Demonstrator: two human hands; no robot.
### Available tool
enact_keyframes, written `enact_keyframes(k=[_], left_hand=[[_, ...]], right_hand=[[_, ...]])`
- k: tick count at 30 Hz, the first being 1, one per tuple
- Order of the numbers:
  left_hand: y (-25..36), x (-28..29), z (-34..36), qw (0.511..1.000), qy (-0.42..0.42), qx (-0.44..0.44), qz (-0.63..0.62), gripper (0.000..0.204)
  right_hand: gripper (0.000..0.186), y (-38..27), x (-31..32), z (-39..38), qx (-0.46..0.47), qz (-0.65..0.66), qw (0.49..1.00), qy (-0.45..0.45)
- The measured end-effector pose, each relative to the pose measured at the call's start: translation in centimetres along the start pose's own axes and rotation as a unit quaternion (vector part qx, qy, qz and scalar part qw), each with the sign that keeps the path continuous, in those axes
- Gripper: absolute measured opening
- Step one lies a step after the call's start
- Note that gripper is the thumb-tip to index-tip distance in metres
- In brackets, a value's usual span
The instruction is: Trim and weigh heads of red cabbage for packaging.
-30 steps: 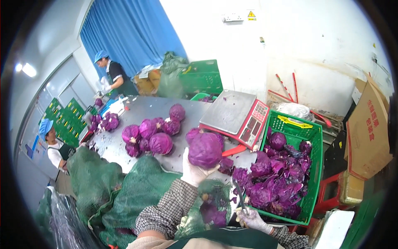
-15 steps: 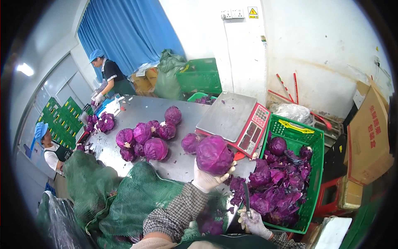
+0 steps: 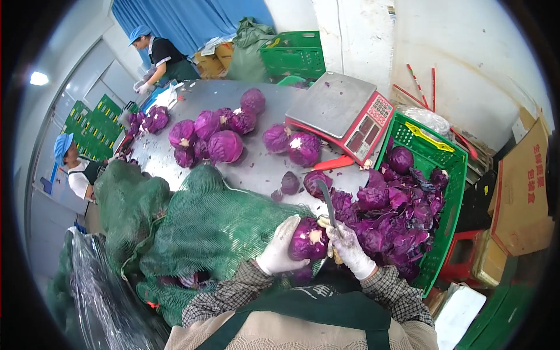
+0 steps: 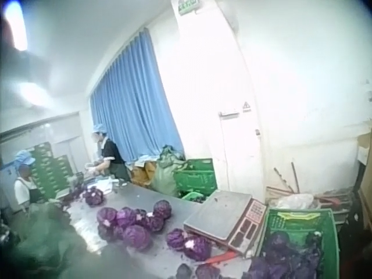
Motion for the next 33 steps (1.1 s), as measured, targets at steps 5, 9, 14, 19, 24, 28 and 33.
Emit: enact_keyframes(k=[5,9,14,19,24,28,33], left_hand=[[0.2,-0.6,-1.7,0.99,0.04,0.131,0.043,0.118],[0.8,-0.9,-2.3,0.986,0.069,0.133,0.072,0.115],[0.0,-0.9,-1.2,0.983,0.053,0.161,0.076,0.116],[-0.5,-1.1,-0.8,0.978,0.057,0.182,0.088,0.117],[-0.2,-1.3,-0.3,0.972,0.067,0.202,0.099,0.111],[0.0,-1.7,0.5,0.971,0.083,0.175,0.14,0.104],[1.4,-2.0,1.3,0.967,0.071,0.173,0.175,0.1]], right_hand=[[0.052,-0.4,-2.3,-3.5,-0.033,-0.073,0.991,-0.105],[0.035,0.8,-0.2,-4.0,-0.035,-0.136,0.99,-0.001],[0.035,-0.1,-1.4,-5.5,0.154,-0.37,0.915,0.05],[0.058,1.0,-3.2,-5.0,0.139,-0.509,0.849,-0.004],[0.057,1.8,-3.9,-4.3,0.156,-0.611,0.776,-0.002],[0.058,-0.4,-3.2,-2.5,0.008,-0.591,0.806,-0.033],[0.023,-1.4,-2.5,-0.4,0.217,-0.718,0.657,0.077]])
Point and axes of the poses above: each hand's wrist, its own z-axis towards the middle knuckle, its own x-axis out of the back of the hand, y = z × x, the point moved 8 cm from there along z, towards the middle knuckle, and after that the axes turned 14 degrees about -z, right-handed, at the moved point
